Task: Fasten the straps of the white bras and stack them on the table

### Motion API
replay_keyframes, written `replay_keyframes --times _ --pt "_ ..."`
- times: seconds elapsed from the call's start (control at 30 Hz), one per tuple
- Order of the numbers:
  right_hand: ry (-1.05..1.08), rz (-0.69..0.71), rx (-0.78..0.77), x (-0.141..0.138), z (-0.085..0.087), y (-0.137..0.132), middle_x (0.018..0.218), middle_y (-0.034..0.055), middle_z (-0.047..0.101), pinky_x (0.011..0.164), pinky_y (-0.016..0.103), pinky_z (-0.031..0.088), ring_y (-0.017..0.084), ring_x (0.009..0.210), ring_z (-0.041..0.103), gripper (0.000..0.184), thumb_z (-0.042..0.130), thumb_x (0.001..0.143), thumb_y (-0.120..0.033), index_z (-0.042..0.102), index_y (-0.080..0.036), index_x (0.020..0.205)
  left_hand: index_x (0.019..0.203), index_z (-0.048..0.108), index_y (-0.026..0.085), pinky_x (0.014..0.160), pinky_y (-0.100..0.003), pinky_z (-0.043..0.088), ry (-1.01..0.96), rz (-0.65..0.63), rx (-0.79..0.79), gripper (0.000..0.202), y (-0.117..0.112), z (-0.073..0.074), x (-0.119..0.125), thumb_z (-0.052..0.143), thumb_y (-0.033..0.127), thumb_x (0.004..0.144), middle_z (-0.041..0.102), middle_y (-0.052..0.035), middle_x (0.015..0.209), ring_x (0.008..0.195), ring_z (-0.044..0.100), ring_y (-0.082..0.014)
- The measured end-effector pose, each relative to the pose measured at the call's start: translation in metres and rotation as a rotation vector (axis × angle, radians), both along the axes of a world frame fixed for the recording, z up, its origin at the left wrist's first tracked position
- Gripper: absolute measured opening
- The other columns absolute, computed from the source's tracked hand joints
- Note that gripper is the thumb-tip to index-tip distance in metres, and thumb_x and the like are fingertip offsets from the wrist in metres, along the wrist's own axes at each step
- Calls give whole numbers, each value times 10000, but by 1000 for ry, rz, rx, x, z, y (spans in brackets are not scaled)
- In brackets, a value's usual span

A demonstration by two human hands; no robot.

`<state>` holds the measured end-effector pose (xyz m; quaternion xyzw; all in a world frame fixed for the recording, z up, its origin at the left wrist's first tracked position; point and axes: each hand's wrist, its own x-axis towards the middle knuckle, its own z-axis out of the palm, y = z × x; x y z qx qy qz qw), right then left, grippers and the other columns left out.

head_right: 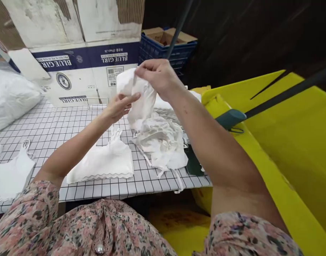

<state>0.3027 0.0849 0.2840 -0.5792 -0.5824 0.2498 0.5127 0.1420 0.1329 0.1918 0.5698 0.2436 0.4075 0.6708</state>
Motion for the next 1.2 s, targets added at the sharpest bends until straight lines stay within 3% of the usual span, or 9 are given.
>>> replay_keyframes --times 0.13,0.27,0.5,0.63,0.8,0.9,1.03,1.1,1.2 --pt "31 162 -234 -8 3 5 874 11 759 772 328 590 146 754 649 246 974 793 -293 774 -210 911 908 776 162 837 -284 586 -5 193 -45 73 27 -1 -25 847 179 920 808 -42 938 895 757 -169" --pt "-4 122 -444 12 -10 20 868 40 786 703 307 601 173 763 706 292 1035 646 -191 825 -185 849 768 717 169 770 -243 576 -10 300 -25 290 45 3 -79 797 298 1015 745 -10 798 745 705 -103" --pt "267 61 -547 4 -43 44 851 72 786 673 255 609 135 710 689 158 933 866 -200 798 -153 798 722 634 186 564 -219 487 -77 347 -174 410 56 -9 -132 852 411 987 600 51 612 539 555 -79" --pt "307 73 -577 2 -53 51 850 86 784 677 247 580 128 709 687 109 883 904 -132 796 -139 839 719 612 188 597 -240 492 -63 416 -181 463 70 -26 -145 866 484 969 588 33 622 598 593 -107" --pt "380 150 -587 8 -63 56 873 88 791 742 267 562 125 740 671 227 989 757 -120 803 -124 887 852 691 183 788 -347 605 -28 338 -187 379 81 -30 -163 885 495 943 702 -30 766 821 726 -204" --pt "366 169 -577 6 -67 57 879 71 778 785 281 562 136 781 672 251 991 732 -137 787 -134 877 893 721 179 777 -347 604 -17 209 -157 333 74 -27 -174 881 469 930 722 -35 810 824 731 -206" --pt "88 -23 -364 -3 -74 58 754 14 659 849 332 524 139 758 571 251 883 755 -30 683 -182 746 908 771 167 762 -345 567 266 37 64 208 66 -35 -178 915 191 760 745 -47 874 795 703 -188" --pt "-67 -137 -265 -8 -79 57 653 -30 534 924 360 486 144 740 466 343 864 684 55 645 -208 682 780 732 174 790 -336 526 467 287 253 216 71 -46 -174 825 5 681 692 -25 808 792 652 -173" --pt "-127 -176 -236 -13 -85 53 571 -56 418 1039 395 443 160 740 410 401 793 637 131 622 -232 642 714 629 216 839 -325 478 568 833 391 332 92 -62 -169 675 -109 664 540 26 703 796 583 -170"
